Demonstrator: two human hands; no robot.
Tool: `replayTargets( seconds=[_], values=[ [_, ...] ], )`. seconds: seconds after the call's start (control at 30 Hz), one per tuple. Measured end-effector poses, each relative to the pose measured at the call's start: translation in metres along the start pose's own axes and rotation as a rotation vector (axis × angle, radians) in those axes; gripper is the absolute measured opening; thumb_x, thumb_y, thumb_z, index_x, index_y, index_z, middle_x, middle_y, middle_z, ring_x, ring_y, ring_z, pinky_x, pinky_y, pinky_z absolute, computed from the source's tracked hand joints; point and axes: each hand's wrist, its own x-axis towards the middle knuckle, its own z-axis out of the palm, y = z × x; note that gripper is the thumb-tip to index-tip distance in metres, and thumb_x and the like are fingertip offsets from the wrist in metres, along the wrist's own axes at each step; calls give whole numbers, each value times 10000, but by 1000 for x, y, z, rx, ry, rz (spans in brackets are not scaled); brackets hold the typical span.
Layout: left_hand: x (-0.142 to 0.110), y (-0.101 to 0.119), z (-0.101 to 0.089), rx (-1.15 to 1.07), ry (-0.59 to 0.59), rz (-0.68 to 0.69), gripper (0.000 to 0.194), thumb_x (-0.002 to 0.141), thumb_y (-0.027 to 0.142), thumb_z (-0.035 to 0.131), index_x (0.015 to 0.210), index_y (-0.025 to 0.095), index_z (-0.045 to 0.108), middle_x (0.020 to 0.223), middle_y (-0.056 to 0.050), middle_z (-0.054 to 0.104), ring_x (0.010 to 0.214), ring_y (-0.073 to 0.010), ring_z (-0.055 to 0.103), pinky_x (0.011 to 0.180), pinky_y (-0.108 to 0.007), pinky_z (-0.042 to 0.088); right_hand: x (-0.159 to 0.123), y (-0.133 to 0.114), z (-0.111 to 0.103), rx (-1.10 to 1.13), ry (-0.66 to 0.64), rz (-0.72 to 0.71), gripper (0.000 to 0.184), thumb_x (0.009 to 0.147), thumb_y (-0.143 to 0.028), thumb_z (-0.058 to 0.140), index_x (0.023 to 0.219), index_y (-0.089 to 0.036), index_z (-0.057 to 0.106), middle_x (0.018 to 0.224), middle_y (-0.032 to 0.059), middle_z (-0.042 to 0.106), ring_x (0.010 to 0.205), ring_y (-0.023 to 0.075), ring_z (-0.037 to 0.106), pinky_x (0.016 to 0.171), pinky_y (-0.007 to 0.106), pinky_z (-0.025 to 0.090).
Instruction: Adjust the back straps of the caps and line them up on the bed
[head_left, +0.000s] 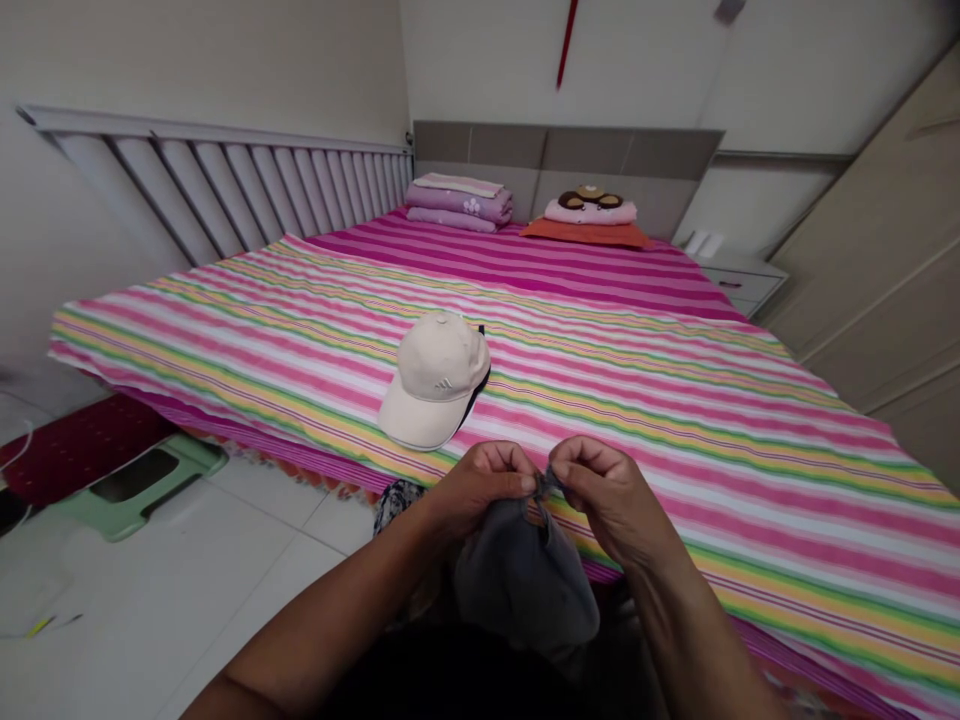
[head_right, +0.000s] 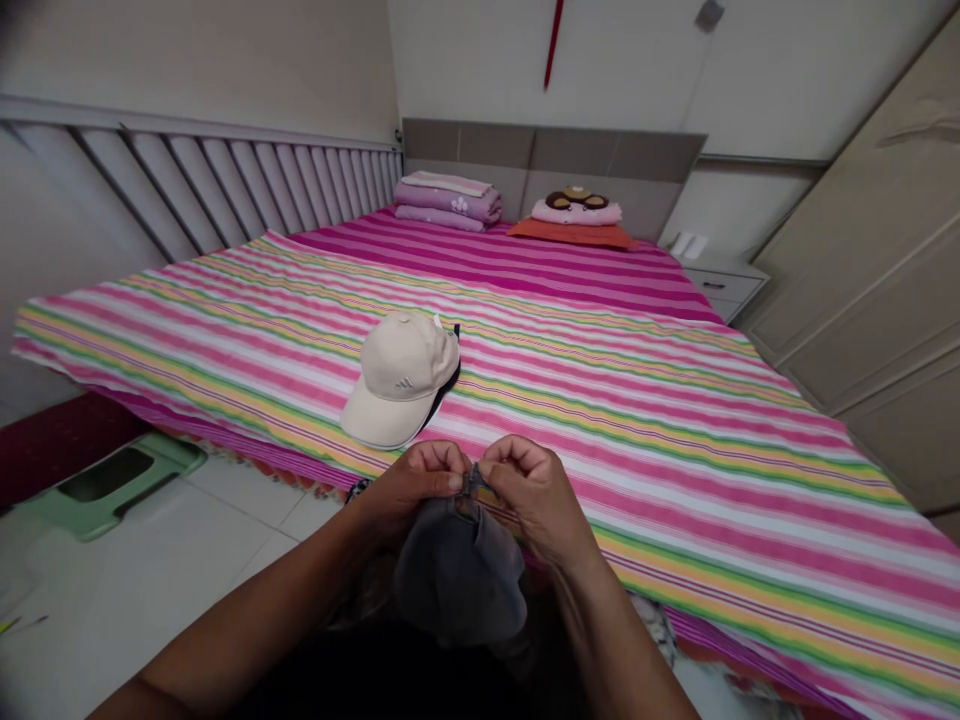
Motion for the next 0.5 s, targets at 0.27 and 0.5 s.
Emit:
replayTargets(
  seconds=[0.27,0.5],
  values=[
    [-1,-1,1,53,21,-10,244,565,265,729,640,108,558,556,8,522,475,-58,422,474,-191,291,2,-4,0,-136,-32,17,192,607,-279,672,563,-158,530,538,-41,433,460,61,314,418,201,247],
    [0,-4,0,66,55,-22,216,560,249,718,643,107,580,545,10,520,472,-58,418,486,-195,296,0,-5,2,-252,6,-17,188,606,-284,652,560,-170,510,532,-27,456,472,83,350,424,216,271]
  ],
)
